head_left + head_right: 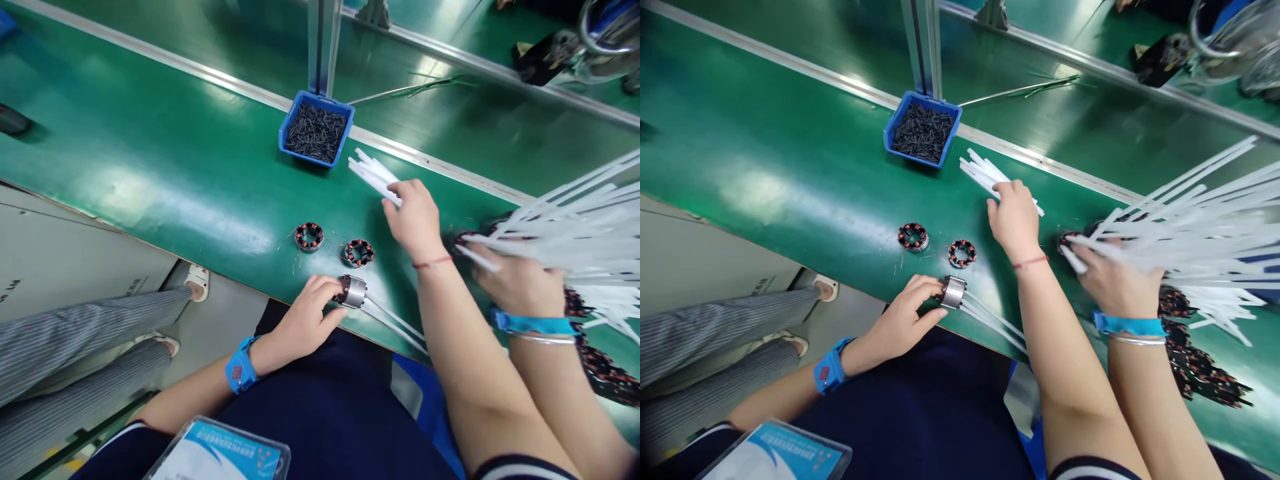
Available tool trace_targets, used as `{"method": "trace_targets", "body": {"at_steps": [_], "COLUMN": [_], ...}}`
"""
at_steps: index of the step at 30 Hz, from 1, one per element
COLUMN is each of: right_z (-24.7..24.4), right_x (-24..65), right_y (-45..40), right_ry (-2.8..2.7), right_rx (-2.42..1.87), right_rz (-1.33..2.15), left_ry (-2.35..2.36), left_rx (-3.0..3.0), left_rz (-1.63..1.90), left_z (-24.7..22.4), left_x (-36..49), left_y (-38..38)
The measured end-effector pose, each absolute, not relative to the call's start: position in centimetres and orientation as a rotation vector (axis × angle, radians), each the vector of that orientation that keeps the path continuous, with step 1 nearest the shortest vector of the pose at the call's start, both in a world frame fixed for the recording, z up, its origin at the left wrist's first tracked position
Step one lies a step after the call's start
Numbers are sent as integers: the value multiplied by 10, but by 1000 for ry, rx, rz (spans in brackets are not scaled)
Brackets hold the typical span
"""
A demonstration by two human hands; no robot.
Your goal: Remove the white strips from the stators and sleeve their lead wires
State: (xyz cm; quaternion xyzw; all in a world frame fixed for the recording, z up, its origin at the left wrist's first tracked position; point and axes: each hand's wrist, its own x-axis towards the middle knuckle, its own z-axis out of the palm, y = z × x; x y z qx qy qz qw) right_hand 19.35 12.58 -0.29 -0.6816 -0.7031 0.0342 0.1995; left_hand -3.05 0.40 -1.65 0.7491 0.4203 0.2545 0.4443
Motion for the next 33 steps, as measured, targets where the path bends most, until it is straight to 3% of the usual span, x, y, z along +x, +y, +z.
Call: {"method": "trace_targets", "body": {"at_steps": [4,9,15,19,25,33], "right_z": [-18,-9,16,20,11,-1], "right_x": [187,189,208,215,195,156], "right_y": [172,159,55,-22,-57,-42], "right_ry": [-2148,-2179,-1881,-1918,-1688,-1851], "right_rx": [-2049,-2031,-1678,-1642,-1795,-1679], "right_rz": [39,118,821,1047,1114,1084], "left_ry": [1082,1099,1124,1133,1147,1133], "left_rx": [1857,1863,1862,1901,1964,1950], "left_rz": [611,605,545,503,462,457], "left_z": [-14,-12,-10,-11,-16,-14], "left_x": [-37,-40,-40,-42,-44,-42], "left_y": [2,0,2,3,2,2]}}
